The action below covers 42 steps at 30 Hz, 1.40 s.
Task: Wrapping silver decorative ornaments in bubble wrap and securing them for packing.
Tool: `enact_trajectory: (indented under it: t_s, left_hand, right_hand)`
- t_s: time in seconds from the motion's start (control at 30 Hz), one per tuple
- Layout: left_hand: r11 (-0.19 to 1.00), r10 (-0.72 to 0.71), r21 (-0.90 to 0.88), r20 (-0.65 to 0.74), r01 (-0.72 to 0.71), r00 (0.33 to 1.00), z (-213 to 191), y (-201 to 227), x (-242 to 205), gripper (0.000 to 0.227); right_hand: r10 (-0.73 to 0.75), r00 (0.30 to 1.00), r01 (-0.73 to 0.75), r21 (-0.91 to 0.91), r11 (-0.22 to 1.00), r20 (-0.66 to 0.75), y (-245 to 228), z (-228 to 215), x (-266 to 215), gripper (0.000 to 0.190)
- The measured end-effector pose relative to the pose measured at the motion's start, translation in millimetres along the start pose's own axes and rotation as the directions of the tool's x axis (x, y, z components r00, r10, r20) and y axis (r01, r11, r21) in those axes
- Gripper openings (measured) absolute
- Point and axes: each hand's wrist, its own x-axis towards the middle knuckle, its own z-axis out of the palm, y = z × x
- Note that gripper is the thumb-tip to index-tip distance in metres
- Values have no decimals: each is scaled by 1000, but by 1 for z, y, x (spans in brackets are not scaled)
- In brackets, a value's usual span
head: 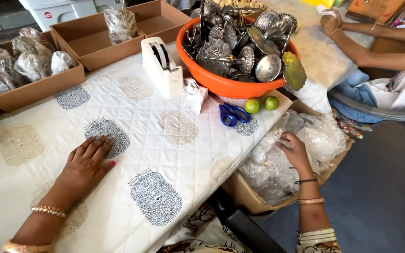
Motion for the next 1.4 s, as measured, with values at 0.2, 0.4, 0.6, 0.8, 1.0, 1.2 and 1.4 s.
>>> enact_trajectory:
  t_s: [0.2,0.4,0.6,0.8,1.0,1.2,1.4]
  left_hand:
    - [996,-9,90,-104,18,994,2,26,-16,56]
    - [936,287,-171,-132,-307,949,4,119,-41,28]
    - [651,583,-415,-261,-635,769,61,251,-59,32]
    - [567,547,-677,-115,-468,829,30,332,18,25]
    - [879,375,-277,-98,-387,922,104,359,93,47]
    - [940,274,-23,-546,-342,792,119,356,103,86]
    - [896,349,-325,91,-303,933,94,356,95,45]
  right_hand:
    - [-45,989,109,493,863,-141,-2,-11,-10,21]
    - [275,845,222,769,600,-459,21,-27,-1,13]
    - [380,820,381,903,197,-428,-4,-37,-8,20]
    - [31,981,102,648,755,-191,5,-33,-2,35]
    - [-180,980,197,-246,949,89,-78,-9,-21,36]
    - [7,979,33,191,981,-206,-7,-14,-5,10]
    - [-203,926,264,160,951,-317,1,-12,-4,11]
